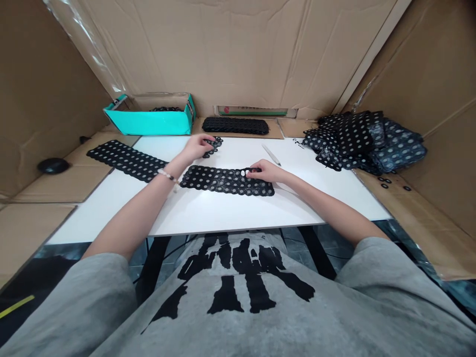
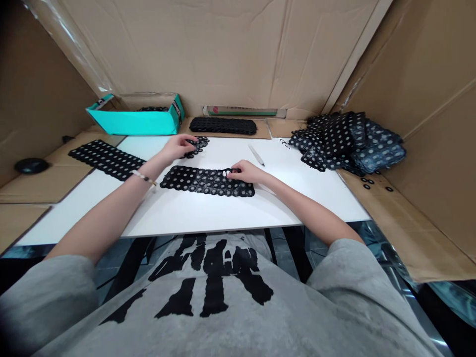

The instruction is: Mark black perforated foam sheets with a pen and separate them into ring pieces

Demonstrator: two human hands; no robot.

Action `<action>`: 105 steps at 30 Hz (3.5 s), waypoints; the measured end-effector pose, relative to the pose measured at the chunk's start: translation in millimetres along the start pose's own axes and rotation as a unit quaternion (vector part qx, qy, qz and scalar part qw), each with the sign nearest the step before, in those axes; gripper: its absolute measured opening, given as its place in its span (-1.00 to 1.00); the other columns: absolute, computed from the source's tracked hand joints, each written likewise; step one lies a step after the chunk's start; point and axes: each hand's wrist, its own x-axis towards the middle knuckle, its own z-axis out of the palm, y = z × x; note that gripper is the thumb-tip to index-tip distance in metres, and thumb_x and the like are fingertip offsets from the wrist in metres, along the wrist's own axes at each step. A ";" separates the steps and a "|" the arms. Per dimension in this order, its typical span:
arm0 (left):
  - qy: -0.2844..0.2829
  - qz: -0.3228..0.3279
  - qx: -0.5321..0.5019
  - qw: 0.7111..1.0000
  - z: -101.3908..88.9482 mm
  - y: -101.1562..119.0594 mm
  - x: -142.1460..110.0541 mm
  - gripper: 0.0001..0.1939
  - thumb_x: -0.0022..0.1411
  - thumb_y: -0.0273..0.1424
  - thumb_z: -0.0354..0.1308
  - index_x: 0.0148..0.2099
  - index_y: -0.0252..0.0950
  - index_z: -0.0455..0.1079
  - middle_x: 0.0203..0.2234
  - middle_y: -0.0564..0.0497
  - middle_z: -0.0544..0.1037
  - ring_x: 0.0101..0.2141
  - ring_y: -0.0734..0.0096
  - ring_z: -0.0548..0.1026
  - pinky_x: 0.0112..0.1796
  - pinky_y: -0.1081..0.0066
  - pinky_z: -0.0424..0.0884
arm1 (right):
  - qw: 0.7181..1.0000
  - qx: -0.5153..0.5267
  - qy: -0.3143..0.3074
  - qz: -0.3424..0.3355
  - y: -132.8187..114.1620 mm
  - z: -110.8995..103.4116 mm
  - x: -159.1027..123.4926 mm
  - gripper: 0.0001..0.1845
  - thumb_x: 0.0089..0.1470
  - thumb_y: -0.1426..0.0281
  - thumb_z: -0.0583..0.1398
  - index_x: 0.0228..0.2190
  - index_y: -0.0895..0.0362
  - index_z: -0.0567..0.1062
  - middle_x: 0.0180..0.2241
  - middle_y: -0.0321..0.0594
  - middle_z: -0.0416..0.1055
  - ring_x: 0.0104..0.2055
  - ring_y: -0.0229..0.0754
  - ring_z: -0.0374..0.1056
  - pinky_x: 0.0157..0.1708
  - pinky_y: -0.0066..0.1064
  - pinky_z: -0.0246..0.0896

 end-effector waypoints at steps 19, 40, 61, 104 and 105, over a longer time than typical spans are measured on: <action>-0.172 0.218 0.112 0.954 10.7 10.0 -13.8 -0.66 0.12 -0.14 0.34 -0.12 -0.24 0.60 -0.13 -0.04 0.64 -0.13 0.26 0.49 -0.08 0.35 0.33 | 0.999 0.025 0.001 -0.041 6.0 -10.3 2.0 -0.50 0.04 -0.03 0.23 -0.45 0.19 0.55 -0.55 -0.34 0.30 -0.42 -0.27 0.13 -0.34 -0.38 0.05; -0.116 0.296 0.205 0.926 50.8 27.3 -48.9 -0.76 0.20 -0.21 0.21 -0.25 -0.26 0.59 -0.30 -0.12 0.66 -0.12 0.05 0.48 0.01 0.15 0.29 | 0.996 -0.008 0.077 -0.037 -2.0 16.2 3.6 -0.62 0.03 0.09 0.21 -0.41 0.19 0.54 -0.56 -0.35 0.30 -0.44 -0.26 0.10 -0.35 -0.38 -0.01; 0.163 0.058 0.145 0.974 -37.0 -30.2 14.1 -0.85 0.19 -0.49 0.26 -0.18 -0.36 0.60 -0.24 -0.07 0.63 -0.14 0.22 0.50 0.12 0.21 0.27 | 0.997 -0.008 0.072 0.022 1.7 15.0 2.6 -0.58 -0.05 0.05 0.26 -0.53 0.19 0.50 -0.59 -0.36 0.22 -0.43 -0.27 0.11 -0.35 -0.37 -0.04; 0.204 0.009 0.139 0.969 -39.5 -41.3 18.7 -0.73 0.21 -0.33 0.22 -0.15 -0.41 0.60 -0.20 -0.13 0.66 -0.15 0.21 0.55 0.01 0.34 0.39 | 0.997 -0.002 0.073 -0.008 6.1 14.6 5.0 -0.58 0.09 0.06 0.19 -0.55 0.15 0.42 -0.57 -0.35 0.19 -0.45 -0.27 0.07 -0.36 -0.36 -0.05; 0.189 0.017 0.149 0.970 -41.1 -45.9 18.8 -0.74 0.22 -0.33 0.21 -0.15 -0.41 0.59 -0.18 -0.13 0.66 -0.15 0.22 0.54 0.03 0.33 0.37 | 0.997 0.000 0.073 -0.009 5.9 14.6 4.9 -0.57 0.09 0.05 0.19 -0.55 0.15 0.42 -0.57 -0.35 0.19 -0.45 -0.27 0.07 -0.37 -0.36 -0.04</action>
